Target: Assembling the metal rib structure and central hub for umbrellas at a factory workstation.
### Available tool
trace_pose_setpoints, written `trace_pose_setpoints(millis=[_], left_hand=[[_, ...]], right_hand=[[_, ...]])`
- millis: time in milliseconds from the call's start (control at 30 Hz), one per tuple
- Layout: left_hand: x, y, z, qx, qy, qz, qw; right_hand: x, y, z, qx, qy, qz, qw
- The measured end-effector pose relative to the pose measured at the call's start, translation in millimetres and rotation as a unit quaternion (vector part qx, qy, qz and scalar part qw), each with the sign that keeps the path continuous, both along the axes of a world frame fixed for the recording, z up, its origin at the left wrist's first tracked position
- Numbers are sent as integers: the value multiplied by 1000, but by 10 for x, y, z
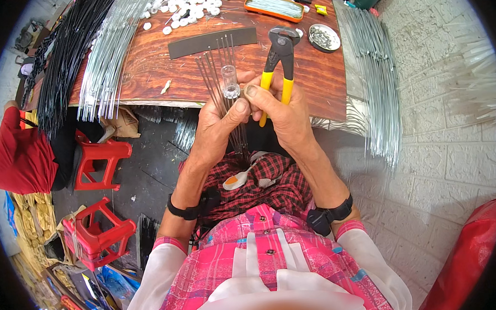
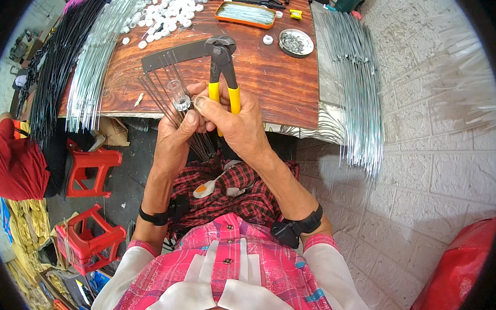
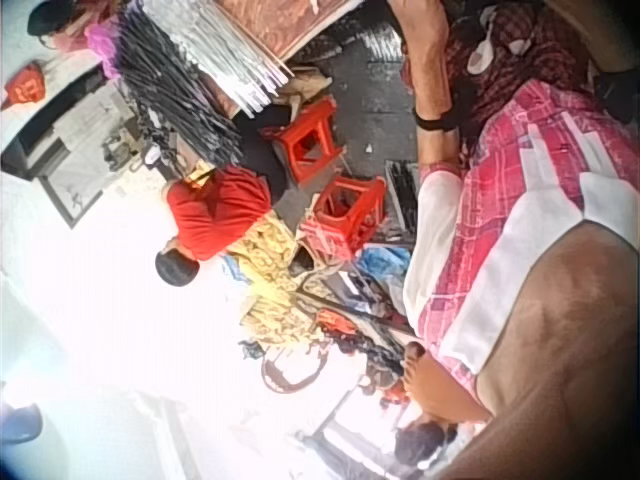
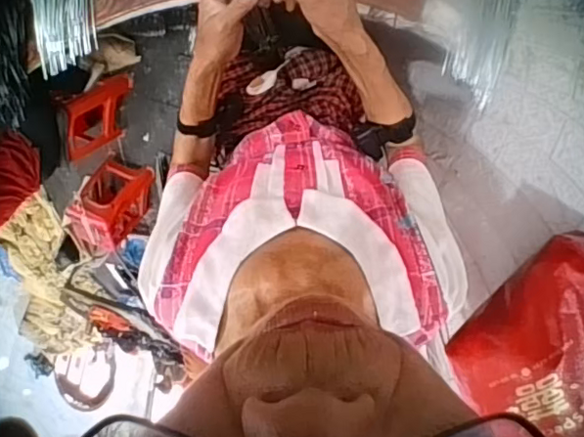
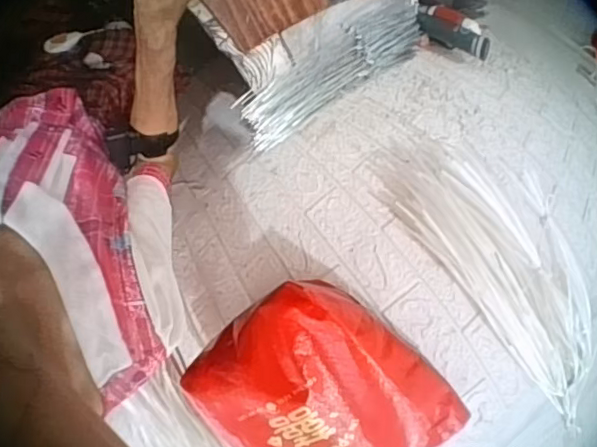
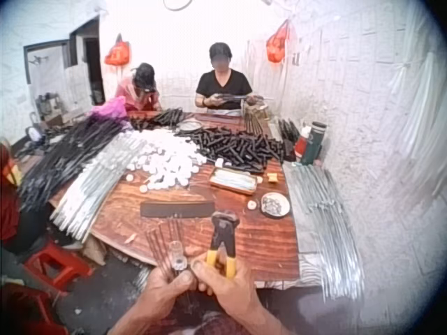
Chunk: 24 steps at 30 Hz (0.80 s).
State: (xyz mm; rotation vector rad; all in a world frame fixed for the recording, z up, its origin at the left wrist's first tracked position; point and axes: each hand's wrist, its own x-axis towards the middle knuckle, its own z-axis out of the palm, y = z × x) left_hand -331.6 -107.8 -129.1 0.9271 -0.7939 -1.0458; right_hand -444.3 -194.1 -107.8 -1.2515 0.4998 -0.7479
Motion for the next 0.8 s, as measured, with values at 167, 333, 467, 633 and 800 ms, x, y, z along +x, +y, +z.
trace_pose_setpoints(millis=[167, 333, 467, 633, 800], left_hand=[[-1, -9, -32, -1, -4, 0, 1000], [-23, -3, -42, -6, 3, 0, 1000], [6, 19, -75, 3, -16, -17, 1000], [118, 2, -179, -9, -3, -70, 998], [129, -27, -89, -10, 21, -104, 994]], right_hand=[[-19, -17, -34, -2, -4, 4, 1000], [-53, 10, 72, -24, 19, 6, 1000], [-101, -28, 129, -164, 75, -27, 983], [-126, -85, 215, -206, 134, 11, 969], [-119, -63, 114, -40, 45, 52, 997]])
